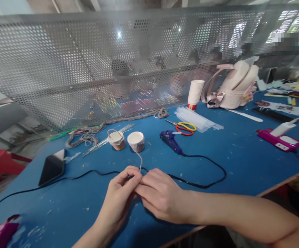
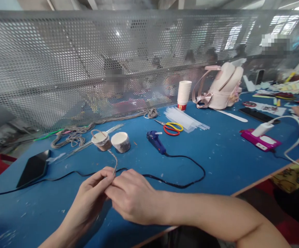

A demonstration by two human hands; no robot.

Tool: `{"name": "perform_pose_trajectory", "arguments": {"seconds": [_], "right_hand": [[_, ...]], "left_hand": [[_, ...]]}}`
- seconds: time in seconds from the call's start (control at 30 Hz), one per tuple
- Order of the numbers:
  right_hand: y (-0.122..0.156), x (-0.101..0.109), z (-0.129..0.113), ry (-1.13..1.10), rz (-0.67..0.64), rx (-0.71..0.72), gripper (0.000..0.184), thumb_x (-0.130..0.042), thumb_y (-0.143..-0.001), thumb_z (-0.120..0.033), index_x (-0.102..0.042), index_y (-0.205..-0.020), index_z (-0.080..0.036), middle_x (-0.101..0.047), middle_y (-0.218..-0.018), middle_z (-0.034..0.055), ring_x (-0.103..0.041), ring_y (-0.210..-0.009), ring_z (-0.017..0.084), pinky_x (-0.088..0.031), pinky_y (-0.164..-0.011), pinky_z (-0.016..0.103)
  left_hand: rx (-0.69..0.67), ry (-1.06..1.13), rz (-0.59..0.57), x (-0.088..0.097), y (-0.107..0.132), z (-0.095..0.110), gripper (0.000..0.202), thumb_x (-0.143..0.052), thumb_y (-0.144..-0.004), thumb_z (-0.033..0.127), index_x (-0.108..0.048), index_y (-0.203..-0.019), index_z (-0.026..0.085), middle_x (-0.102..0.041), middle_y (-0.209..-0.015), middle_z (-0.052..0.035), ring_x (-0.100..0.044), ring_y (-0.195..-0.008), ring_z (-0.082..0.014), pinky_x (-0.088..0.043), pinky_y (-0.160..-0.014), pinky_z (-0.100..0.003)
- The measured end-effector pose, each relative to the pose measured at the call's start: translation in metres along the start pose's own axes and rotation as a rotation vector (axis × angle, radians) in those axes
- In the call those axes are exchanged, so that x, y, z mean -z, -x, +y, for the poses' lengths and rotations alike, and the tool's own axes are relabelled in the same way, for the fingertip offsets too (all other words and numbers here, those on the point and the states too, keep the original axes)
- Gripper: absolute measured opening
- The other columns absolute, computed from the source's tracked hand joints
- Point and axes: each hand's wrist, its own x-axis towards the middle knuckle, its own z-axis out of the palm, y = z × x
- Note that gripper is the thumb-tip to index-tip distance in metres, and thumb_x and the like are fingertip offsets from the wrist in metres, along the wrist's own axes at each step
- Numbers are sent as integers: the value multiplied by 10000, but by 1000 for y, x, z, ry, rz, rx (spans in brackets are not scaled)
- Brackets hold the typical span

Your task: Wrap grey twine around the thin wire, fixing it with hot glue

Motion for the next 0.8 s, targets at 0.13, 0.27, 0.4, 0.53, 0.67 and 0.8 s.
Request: {"name": "perform_pose_trajectory", "arguments": {"seconds": [0.13, 0.27, 0.4, 0.53, 0.67, 0.8], "right_hand": [[-1, 9, 3, 33, -61, 122, 216, -455, -857, -153, -637, -966, -109, -651, -824, 92, -525, -706, 184, -399, -651, 317], [4, 39, 28, 70, -124, -81, 187, -477, -852, -214, -646, -787, -169, -649, -705, 57, -555, -645, 154, -372, -639, 296], [15, 68, 82, 323, -198, -690, 303, -496, -843, -399, -604, -654, -188, -634, -669, 59, -559, -612, 179, -361, -597, 300], [19, 68, 131, 195, -210, -945, 414, -626, -711, -472, -605, -986, -163, -644, -1013, 124, -592, -871, 263, -418, -701, 344], [15, 47, 151, -197, -166, -958, 323, -613, -704, -386, -600, -918, -144, -643, -863, 79, -590, -769, 200, -432, -707, 318], [11, 32, 151, -301, -136, -931, 123, -546, -696, -282, -554, -719, -162, -526, -584, -14, -491, -533, 134, -385, -532, 262]], "left_hand": [[33, 51, 41, 0, 0, 5, 226, -773, -634, 285, -609, -607, 133, -452, -730, 25, -317, -530, -49, -267, -421, -164], [68, 122, 63, 5, -2, 12, 201, -758, -657, 275, -621, -651, 129, -384, -577, 50, -273, -482, -47, -212, -379, -148], [96, 169, 79, 8, -7, 16, 183, -750, -661, 250, -626, -670, 116, -392, -553, 50, -289, -465, -41, -215, -366, -139], [120, 189, 78, 9, -11, 16, 153, -733, -660, 213, -621, -658, 108, -430, -571, 39, -292, -449, -29, -214, -356, -133], [135, 203, 61, 9, -11, 17, 134, -728, -646, 194, -629, -656, 104, -460, -587, 28, -295, -442, -23, -208, -346, -127], [130, 200, 46, 10, -10, 16, 142, -735, -637, 201, -636, -662, 102, -490, -616, 13, -301, -438, -21, -203, -339, -129]]}}
